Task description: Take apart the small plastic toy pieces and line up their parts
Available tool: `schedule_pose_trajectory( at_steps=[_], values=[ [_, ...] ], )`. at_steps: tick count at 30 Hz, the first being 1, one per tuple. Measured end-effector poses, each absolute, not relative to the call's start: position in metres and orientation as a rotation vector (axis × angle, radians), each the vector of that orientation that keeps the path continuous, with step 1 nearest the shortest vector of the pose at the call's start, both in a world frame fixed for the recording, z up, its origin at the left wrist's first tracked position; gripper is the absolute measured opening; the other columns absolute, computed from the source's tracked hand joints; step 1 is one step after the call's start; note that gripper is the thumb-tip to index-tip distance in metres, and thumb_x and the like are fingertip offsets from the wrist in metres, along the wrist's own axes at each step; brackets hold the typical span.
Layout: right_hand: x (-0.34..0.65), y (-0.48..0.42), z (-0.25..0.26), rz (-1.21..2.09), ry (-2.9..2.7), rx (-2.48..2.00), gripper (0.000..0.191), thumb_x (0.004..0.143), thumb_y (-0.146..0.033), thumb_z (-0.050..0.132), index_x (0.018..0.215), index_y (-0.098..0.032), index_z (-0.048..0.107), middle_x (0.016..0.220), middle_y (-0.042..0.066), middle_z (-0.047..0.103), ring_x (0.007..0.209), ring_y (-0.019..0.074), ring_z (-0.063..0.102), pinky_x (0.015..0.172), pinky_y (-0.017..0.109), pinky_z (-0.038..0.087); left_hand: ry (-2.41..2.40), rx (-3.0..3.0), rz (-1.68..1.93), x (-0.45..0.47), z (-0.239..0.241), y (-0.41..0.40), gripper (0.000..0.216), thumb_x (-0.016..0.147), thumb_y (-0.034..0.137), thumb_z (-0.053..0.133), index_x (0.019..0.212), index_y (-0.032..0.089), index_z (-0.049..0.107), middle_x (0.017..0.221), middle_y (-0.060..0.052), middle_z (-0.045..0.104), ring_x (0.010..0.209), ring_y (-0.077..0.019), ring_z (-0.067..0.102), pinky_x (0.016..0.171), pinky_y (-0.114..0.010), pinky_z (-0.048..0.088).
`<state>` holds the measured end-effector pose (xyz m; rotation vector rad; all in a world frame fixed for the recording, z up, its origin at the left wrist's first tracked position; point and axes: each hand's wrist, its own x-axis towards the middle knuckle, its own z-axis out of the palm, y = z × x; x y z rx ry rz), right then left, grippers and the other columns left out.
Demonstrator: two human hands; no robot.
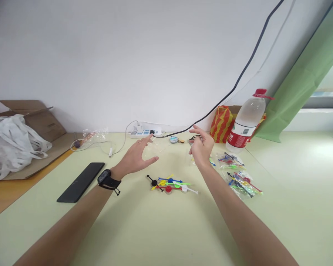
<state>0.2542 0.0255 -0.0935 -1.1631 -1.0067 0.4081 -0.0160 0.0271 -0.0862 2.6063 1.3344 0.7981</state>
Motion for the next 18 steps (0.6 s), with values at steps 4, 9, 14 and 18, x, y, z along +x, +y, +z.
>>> schedule_pose_trajectory(
  at_steps=[4, 9, 14, 18],
  values=[
    [0.247, 0.019, -0.101, 0.394, -1.006, -1.189, 0.03, 0.071, -0.02, 0.042, 0.077, -0.015, 0.071, 0.122, 0.013, 0.073, 0.045, 0.0091, 0.061, 0.038, 0.024, 0.048, 1.281, 2.536, 0.853, -0.023, -0.082, 0.03, 0.089, 0.09, 0.055, 0.067, 0.163, 0.029, 0.025, 0.144, -0.011, 0.057, 0.131, -0.033, 0.054, 0.111, -0.048, 0.042],
    [0.238, 0.017, -0.102, 0.597, -1.379, -1.241, 0.024, 0.073, -0.016, 0.043, 0.073, -0.017, 0.067, 0.075, 0.004, 0.071, 0.044, 0.0124, 0.062, 0.045, 0.024, 0.047, 1.218, 2.375, 0.887, -0.035, -0.081, 0.037, 0.09, 0.089, 0.059, 0.068, 0.163, 0.03, 0.027, 0.145, -0.011, 0.056, 0.124, -0.0308, 0.058, 0.106, -0.045, 0.047],
    [0.22, 0.004, -0.095, 0.81, -2.17, -1.039, 0.018, 0.086, -0.018, 0.055, 0.094, -0.019, 0.071, 0.09, 0.004, 0.074, 0.075, 0.0168, 0.068, 0.07, 0.028, 0.052, 1.2, 2.299, 0.834, -0.042, -0.083, 0.042, 0.09, 0.088, 0.059, 0.07, 0.162, 0.033, 0.028, 0.137, -0.009, 0.06, 0.106, -0.0242, 0.061, 0.097, -0.041, 0.051],
    [0.209, -0.009, -0.094, 0.808, -2.502, -1.018, 0.028, 0.097, -0.044, 0.059, 0.088, -0.02, 0.071, 0.083, 0.003, 0.071, 0.074, 0.0174, 0.062, 0.069, 0.029, 0.045, 1.21, 2.291, 0.793, -0.046, -0.085, 0.043, 0.086, 0.087, 0.06, 0.069, 0.161, 0.033, 0.032, 0.135, -0.008, 0.061, 0.105, -0.0235, 0.06, 0.097, -0.041, 0.05]
  ],
)
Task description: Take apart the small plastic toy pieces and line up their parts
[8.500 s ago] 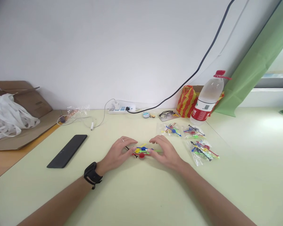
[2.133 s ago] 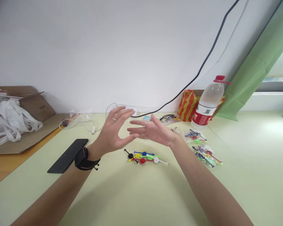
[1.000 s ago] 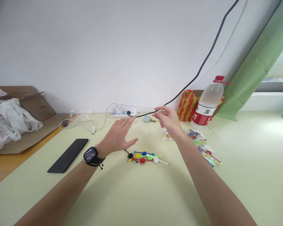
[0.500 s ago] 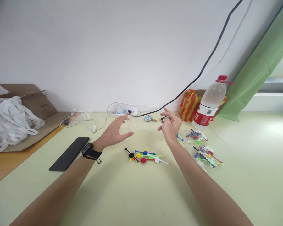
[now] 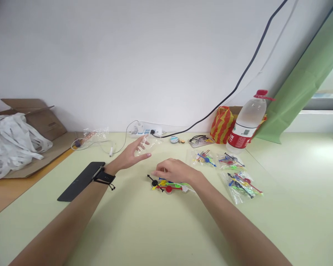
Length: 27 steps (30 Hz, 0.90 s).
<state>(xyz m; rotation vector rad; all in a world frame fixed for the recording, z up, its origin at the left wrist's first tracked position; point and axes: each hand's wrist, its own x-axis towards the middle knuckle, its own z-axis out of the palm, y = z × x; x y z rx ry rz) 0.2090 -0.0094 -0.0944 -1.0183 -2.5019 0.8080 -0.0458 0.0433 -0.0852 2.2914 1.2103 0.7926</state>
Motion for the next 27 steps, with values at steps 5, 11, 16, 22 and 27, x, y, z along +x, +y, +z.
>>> schedule_pose_trajectory(
  at_steps=[5, 11, 16, 22, 27],
  values=[
    [0.21, -0.008, -0.097, 0.736, -2.538, -1.034, 0.035, 0.082, -0.053, 0.078, 0.096, -0.022, 0.066, 0.097, 0.004, 0.069, 0.084, 0.02, 0.06, 0.071, 0.028, 0.041, 1.231, 2.283, 0.731, -0.049, -0.089, 0.046, 0.091, 0.086, 0.063, 0.068, 0.162, 0.031, 0.029, 0.137, -0.01, 0.061, 0.108, -0.0247, 0.06, 0.098, -0.042, 0.05],
    [0.206, -0.015, -0.088, 0.596, -2.587, -0.967, 0.037, 0.106, -0.04, 0.04, 0.077, -0.021, 0.052, 0.079, 0.001, 0.062, 0.075, 0.0176, 0.054, 0.07, 0.029, 0.035, 1.224, 2.271, 0.668, -0.049, -0.09, 0.047, 0.094, 0.085, 0.064, 0.069, 0.162, 0.029, 0.029, 0.134, -0.011, 0.063, 0.107, -0.025, 0.062, 0.1, -0.044, 0.05],
    [0.192, -0.027, -0.089, 0.627, -2.62, -1.087, 0.028, 0.094, -0.037, 0.062, 0.073, -0.021, 0.053, 0.079, 0.001, 0.065, 0.077, 0.0176, 0.057, 0.07, 0.029, 0.036, 1.207, 2.258, 0.615, -0.051, -0.088, 0.046, 0.089, 0.086, 0.064, 0.067, 0.161, 0.03, 0.033, 0.131, -0.01, 0.064, 0.104, -0.024, 0.063, 0.099, -0.043, 0.051],
    [0.187, -0.031, -0.098, 0.658, -2.681, -1.128, 0.022, 0.087, -0.03, 0.067, 0.073, -0.021, 0.053, 0.081, 0.002, 0.066, 0.074, 0.017, 0.055, 0.066, 0.028, 0.036, 1.227, 2.212, 0.532, -0.05, -0.082, 0.044, 0.087, 0.086, 0.064, 0.066, 0.159, 0.03, 0.035, 0.133, -0.009, 0.063, 0.108, -0.0239, 0.063, 0.096, -0.039, 0.052],
    [0.19, -0.03, -0.09, 0.761, -2.649, -1.223, 0.018, 0.084, -0.015, 0.059, 0.068, -0.02, 0.051, 0.069, -0.001, 0.062, 0.064, 0.0143, 0.052, 0.061, 0.027, 0.033, 1.206, 2.199, 0.515, -0.052, -0.08, 0.045, 0.086, 0.086, 0.064, 0.066, 0.159, 0.03, 0.035, 0.134, -0.009, 0.063, 0.108, -0.0243, 0.063, 0.098, -0.04, 0.051]
  ],
)
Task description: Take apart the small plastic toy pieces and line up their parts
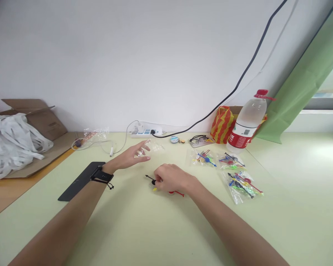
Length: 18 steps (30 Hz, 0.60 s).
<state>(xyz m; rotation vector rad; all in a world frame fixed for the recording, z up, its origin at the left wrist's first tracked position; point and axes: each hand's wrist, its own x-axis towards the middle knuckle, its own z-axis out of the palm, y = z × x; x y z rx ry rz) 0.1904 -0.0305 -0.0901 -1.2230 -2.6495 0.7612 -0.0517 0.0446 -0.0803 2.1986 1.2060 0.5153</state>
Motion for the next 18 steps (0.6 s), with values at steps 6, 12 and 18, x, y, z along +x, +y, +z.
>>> schedule_pose_trajectory(
  at_steps=[6, 12, 18],
  values=[
    [0.2, -0.025, -0.082, 0.895, -2.561, -1.129, 0.012, 0.092, -0.014, 0.052, 0.082, -0.02, 0.056, 0.077, -0.001, 0.063, 0.066, 0.0126, 0.051, 0.059, 0.025, 0.034, 1.182, 2.165, 0.545, -0.06, -0.08, 0.049, 0.088, 0.087, 0.06, 0.067, 0.162, 0.03, 0.031, 0.133, -0.01, 0.064, 0.103, -0.0226, 0.064, 0.097, -0.04, 0.051],
    [0.217, -0.018, -0.069, 0.974, -2.442, -0.943, 0.012, 0.098, -0.021, 0.048, 0.09, -0.021, 0.056, 0.079, -0.002, 0.056, 0.07, 0.0138, 0.048, 0.064, 0.025, 0.039, 1.164, 2.176, 0.528, -0.063, -0.082, 0.052, 0.088, 0.085, 0.061, 0.068, 0.16, 0.03, 0.035, 0.132, -0.011, 0.065, 0.103, -0.0233, 0.065, 0.095, -0.04, 0.051],
    [0.241, -0.015, -0.044, 1.021, -2.322, -0.892, 0.019, 0.102, -0.033, 0.047, 0.094, -0.021, 0.059, 0.077, -0.002, 0.051, 0.069, 0.0147, 0.045, 0.063, 0.026, 0.039, 1.14, 2.199, 0.444, -0.058, -0.08, 0.048, 0.084, 0.086, 0.061, 0.068, 0.159, 0.032, 0.037, 0.133, -0.01, 0.065, 0.107, -0.0246, 0.065, 0.095, -0.039, 0.052]
  ],
)
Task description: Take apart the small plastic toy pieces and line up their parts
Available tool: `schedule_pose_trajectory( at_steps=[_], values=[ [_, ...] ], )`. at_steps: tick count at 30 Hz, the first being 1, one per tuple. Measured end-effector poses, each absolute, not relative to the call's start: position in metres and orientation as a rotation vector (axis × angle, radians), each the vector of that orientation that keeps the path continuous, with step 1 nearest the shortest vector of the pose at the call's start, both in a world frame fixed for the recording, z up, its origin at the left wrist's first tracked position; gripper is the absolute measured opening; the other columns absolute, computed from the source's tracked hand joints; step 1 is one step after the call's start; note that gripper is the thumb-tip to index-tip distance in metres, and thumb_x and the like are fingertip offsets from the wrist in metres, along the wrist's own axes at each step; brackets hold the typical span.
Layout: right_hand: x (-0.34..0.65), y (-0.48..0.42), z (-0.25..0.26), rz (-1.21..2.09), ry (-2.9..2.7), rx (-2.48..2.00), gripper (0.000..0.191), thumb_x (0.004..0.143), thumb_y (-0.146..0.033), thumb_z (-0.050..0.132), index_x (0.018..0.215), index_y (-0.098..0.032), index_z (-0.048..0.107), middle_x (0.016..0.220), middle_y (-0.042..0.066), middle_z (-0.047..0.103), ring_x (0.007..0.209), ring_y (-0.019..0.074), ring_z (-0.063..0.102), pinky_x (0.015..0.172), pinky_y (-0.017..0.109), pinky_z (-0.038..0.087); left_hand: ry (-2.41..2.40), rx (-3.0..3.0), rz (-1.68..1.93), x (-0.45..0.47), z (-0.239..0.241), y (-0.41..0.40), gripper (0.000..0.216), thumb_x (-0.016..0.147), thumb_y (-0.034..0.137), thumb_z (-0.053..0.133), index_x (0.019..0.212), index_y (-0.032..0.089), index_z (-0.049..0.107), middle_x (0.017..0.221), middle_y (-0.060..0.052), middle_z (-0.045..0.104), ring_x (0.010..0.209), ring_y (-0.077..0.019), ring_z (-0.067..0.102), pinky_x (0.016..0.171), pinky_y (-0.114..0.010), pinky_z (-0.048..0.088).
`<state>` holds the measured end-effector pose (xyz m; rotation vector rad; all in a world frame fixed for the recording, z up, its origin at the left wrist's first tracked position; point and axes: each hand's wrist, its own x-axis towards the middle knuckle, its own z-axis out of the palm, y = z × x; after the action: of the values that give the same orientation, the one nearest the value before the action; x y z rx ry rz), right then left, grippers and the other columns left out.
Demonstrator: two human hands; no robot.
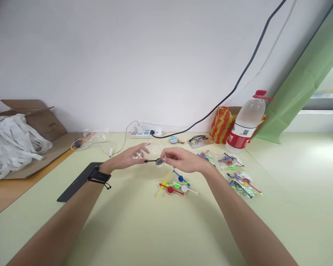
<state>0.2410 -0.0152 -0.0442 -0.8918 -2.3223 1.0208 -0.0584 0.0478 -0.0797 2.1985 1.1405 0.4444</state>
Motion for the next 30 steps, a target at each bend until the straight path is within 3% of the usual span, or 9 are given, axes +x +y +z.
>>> schedule_pose_trajectory(
  at_steps=[8, 13, 17, 30],
  values=[
    [0.263, 0.004, -0.053, 0.681, -1.979, -1.227, 0.028, 0.102, -0.042, 0.046, 0.093, -0.021, 0.064, 0.083, 0.0, 0.06, 0.07, 0.0156, 0.048, 0.062, 0.026, 0.039, 1.017, 2.194, 0.439, -0.048, -0.072, 0.04, 0.08, 0.086, 0.06, 0.069, 0.157, 0.034, 0.042, 0.131, -0.009, 0.067, 0.103, -0.0239, 0.066, 0.093, -0.04, 0.054],
    [0.261, 0.009, -0.061, 0.653, -2.054, -1.248, 0.028, 0.099, -0.039, 0.05, 0.087, -0.019, 0.066, 0.073, -0.001, 0.057, 0.064, 0.0148, 0.046, 0.058, 0.026, 0.035, 0.849, 2.05, 0.373, -0.032, -0.059, 0.024, 0.07, 0.09, 0.052, 0.067, 0.154, 0.036, 0.046, 0.13, -0.01, 0.067, 0.108, -0.0265, 0.068, 0.094, -0.043, 0.055],
    [0.255, 0.005, -0.061, 0.655, -2.126, -1.219, 0.023, 0.096, -0.032, 0.051, 0.093, -0.019, 0.069, 0.076, -0.001, 0.06, 0.064, 0.014, 0.047, 0.059, 0.026, 0.037, 0.778, 1.991, 0.319, -0.025, -0.052, 0.016, 0.064, 0.092, 0.048, 0.065, 0.153, 0.039, 0.048, 0.13, -0.009, 0.068, 0.111, -0.026, 0.067, 0.096, -0.044, 0.054],
    [0.248, 0.003, -0.065, 0.598, -2.129, -1.194, 0.012, 0.093, -0.03, 0.058, 0.1, -0.021, 0.061, 0.062, -0.008, 0.045, 0.058, 0.013, 0.042, 0.056, 0.026, 0.031, 0.681, 1.894, 0.264, -0.02, -0.058, 0.017, 0.065, 0.092, 0.038, 0.066, 0.154, 0.038, 0.045, 0.133, -0.007, 0.065, 0.112, -0.0244, 0.063, 0.1, -0.043, 0.051]
  ],
)
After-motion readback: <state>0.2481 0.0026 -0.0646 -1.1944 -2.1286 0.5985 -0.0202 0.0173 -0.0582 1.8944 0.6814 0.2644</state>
